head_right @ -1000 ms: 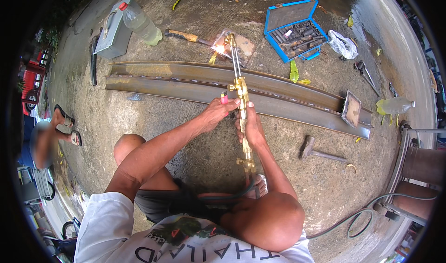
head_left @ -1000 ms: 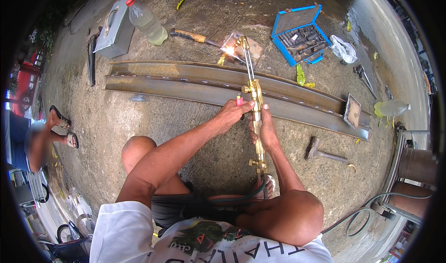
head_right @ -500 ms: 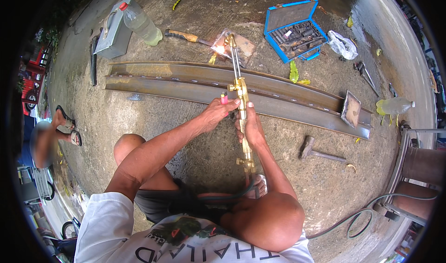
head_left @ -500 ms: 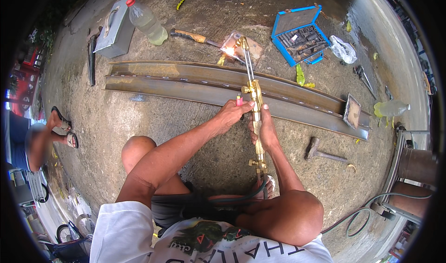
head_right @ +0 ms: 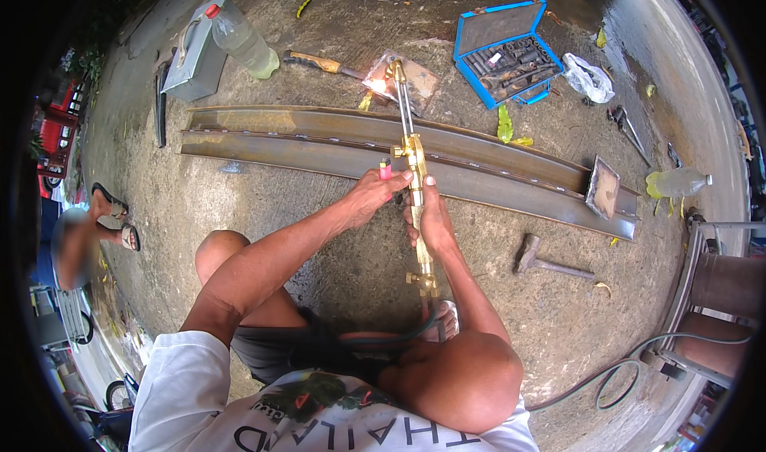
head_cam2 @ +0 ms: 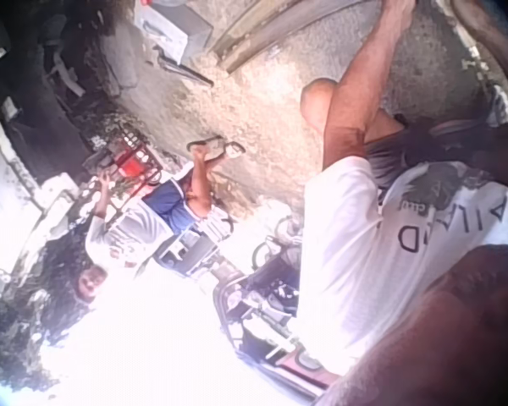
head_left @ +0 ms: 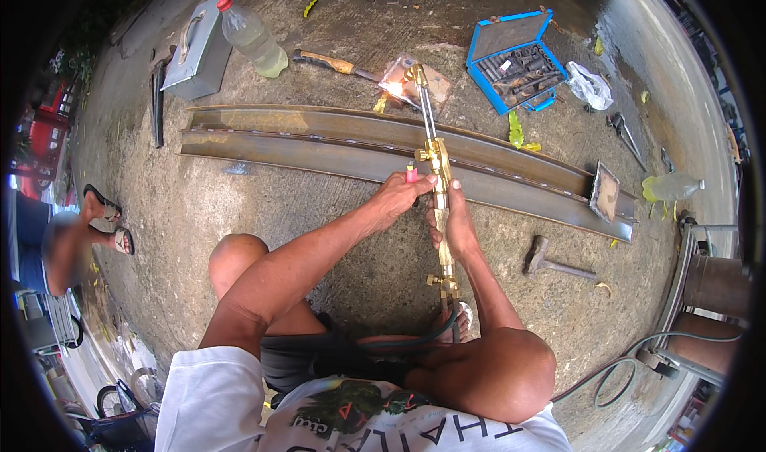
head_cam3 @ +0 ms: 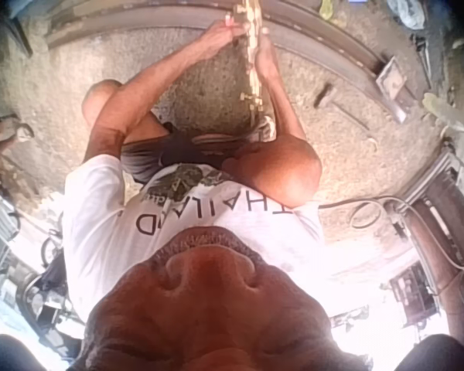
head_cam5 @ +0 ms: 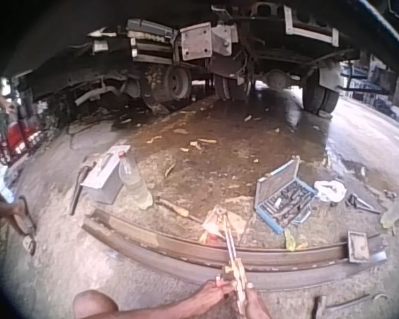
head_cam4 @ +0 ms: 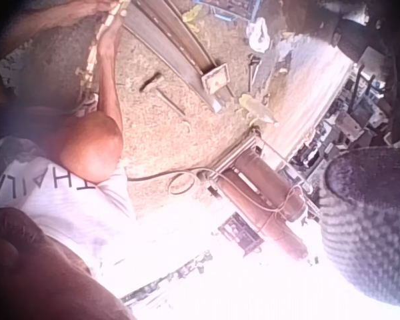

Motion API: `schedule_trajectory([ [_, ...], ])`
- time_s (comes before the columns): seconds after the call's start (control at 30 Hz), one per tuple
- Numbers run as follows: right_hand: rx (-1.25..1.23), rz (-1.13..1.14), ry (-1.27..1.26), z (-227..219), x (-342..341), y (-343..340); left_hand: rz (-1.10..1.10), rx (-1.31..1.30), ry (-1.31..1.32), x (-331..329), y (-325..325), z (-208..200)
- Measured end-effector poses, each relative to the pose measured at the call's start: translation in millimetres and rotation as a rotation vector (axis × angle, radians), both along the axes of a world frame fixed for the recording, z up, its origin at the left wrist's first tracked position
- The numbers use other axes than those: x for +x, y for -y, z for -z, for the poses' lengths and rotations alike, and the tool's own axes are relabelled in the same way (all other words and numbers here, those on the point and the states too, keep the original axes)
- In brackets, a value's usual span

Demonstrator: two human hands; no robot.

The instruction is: The person marks a small metal plate with a pencil, then uses a blowtorch to cut a long metal beam. The person ignites the torch with a lighter and directs the flame along the beam to create a cut.

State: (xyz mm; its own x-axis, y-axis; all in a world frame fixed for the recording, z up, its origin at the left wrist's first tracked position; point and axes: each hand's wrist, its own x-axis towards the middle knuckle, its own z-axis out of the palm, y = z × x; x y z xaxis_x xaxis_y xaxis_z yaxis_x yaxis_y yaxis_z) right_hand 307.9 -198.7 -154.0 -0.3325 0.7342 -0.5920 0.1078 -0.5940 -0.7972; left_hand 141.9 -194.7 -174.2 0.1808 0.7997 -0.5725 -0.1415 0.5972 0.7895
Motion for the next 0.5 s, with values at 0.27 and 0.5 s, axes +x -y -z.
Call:
schedule_trajectory([
  [0.27, 0.004, 0.002, 0.005, -0.4, -0.3, -0.3, -0.009, 0.001, -0.002, 0.1, 0.1, 3.6],
  [0.5, 0.001, 0.004, 0.002, 1.5, 0.5, -0.2, 0.003, 0.000, -0.015, 0.4, 0.3, -3.6],
])
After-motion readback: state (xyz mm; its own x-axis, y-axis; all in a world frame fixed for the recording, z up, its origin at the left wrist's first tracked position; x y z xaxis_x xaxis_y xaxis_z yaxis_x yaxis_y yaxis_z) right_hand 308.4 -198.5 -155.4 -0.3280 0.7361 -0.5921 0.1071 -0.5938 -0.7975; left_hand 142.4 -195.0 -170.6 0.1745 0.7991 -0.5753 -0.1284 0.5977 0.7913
